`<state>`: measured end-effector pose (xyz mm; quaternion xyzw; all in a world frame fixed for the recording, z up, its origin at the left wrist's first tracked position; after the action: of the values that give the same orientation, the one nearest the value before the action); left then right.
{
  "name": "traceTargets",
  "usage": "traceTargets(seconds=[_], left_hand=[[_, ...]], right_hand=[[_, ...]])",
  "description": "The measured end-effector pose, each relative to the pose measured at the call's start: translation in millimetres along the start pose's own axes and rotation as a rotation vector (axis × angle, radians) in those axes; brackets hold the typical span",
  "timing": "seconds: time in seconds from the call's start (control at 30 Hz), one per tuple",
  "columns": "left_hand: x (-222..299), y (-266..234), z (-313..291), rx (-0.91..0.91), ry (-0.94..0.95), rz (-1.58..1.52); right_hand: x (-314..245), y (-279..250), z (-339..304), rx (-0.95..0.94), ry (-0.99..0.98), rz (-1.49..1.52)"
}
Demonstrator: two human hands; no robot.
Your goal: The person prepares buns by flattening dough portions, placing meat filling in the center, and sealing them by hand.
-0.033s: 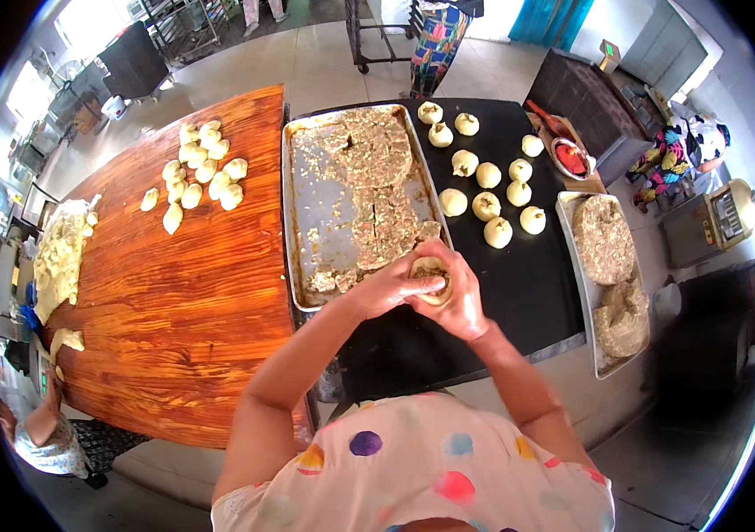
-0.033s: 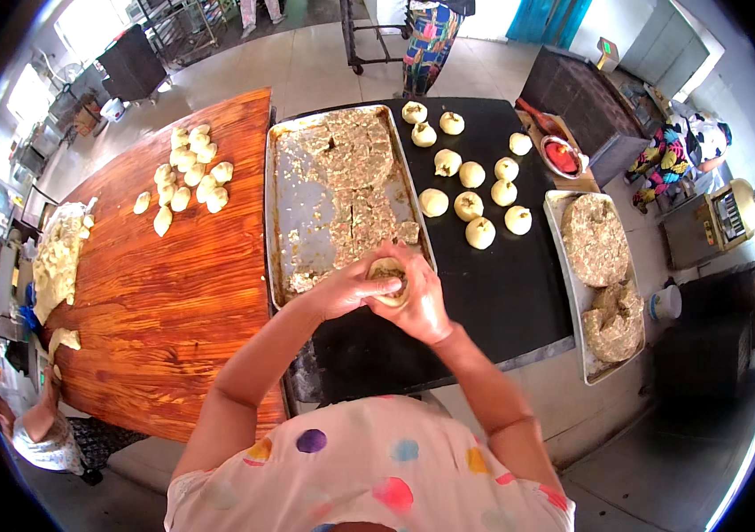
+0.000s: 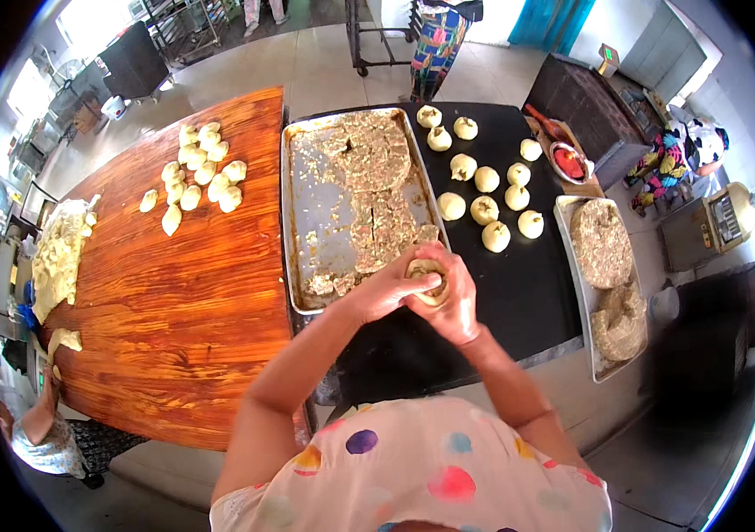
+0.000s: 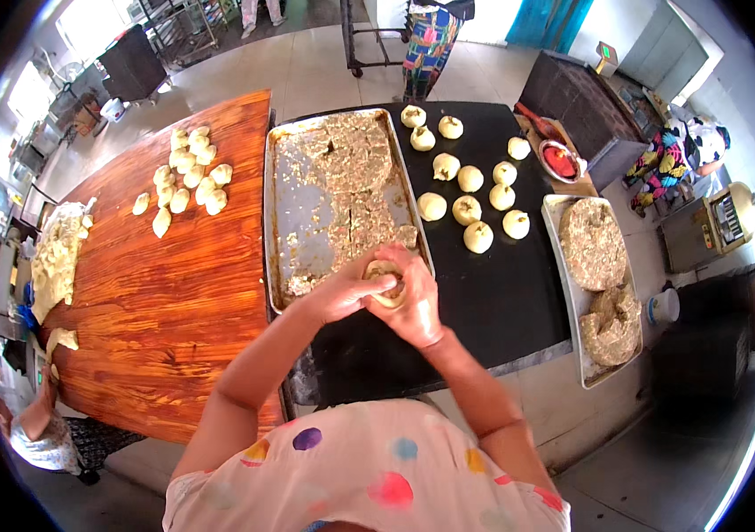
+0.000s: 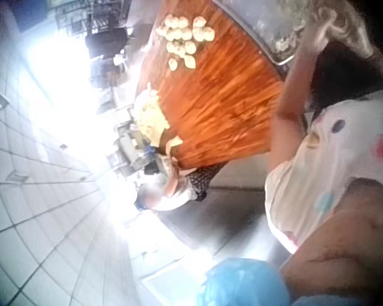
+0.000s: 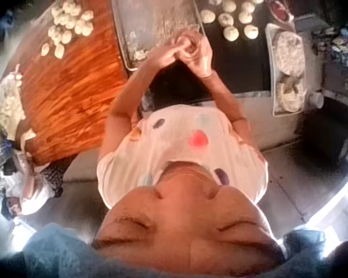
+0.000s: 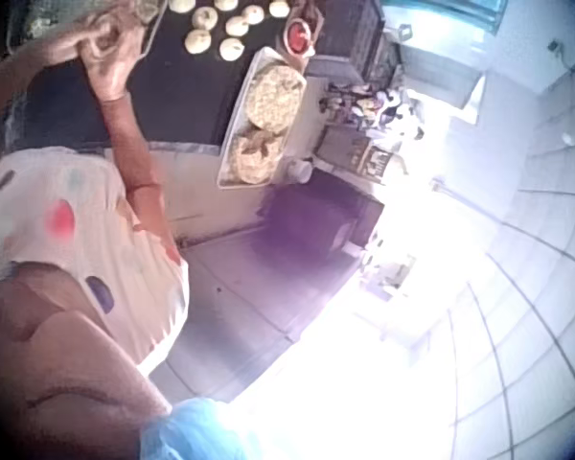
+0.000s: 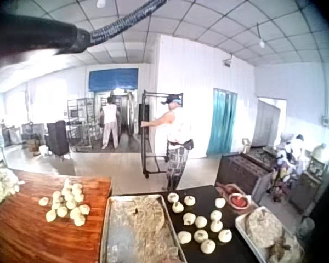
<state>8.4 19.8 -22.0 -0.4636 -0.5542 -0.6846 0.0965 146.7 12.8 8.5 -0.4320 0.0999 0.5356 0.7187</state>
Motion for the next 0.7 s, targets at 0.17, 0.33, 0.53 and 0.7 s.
traceTargets(seconds=[0.17,0.33,0.53,0.7], left_hand=[[-19.3,3.5,-7.9,0.199,0.118,-0.314],[-4.7,-1.2,2.5,0.088,-0.054,-0.007],[-17.4,14.0,-7.5,0.241,0.058,-0.219],[0.3,17.7,-1.9,0.095,0.036,0.276]], right_hand=[[-2.0,-2.4,-1.3,-0.141,0.063,0.044],[10.3,-9.8,6.5,-0.211,-0.009,0.058],[1.1,-5.9,1.8,-0.114,0.063,0.062],[3.5,-18.5,11.8,-0.188,-0.098,-0.001]])
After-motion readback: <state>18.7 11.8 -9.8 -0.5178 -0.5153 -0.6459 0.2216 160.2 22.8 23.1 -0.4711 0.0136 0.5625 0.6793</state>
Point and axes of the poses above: each hand's wrist, its own z-axis towards the middle knuckle, its own y-axis out of the palm, x = y × z, the point moved 2 cm from there along z, towards the middle knuckle, and after that the axes turned 5 degrees about -z, right-handed, at the moved point
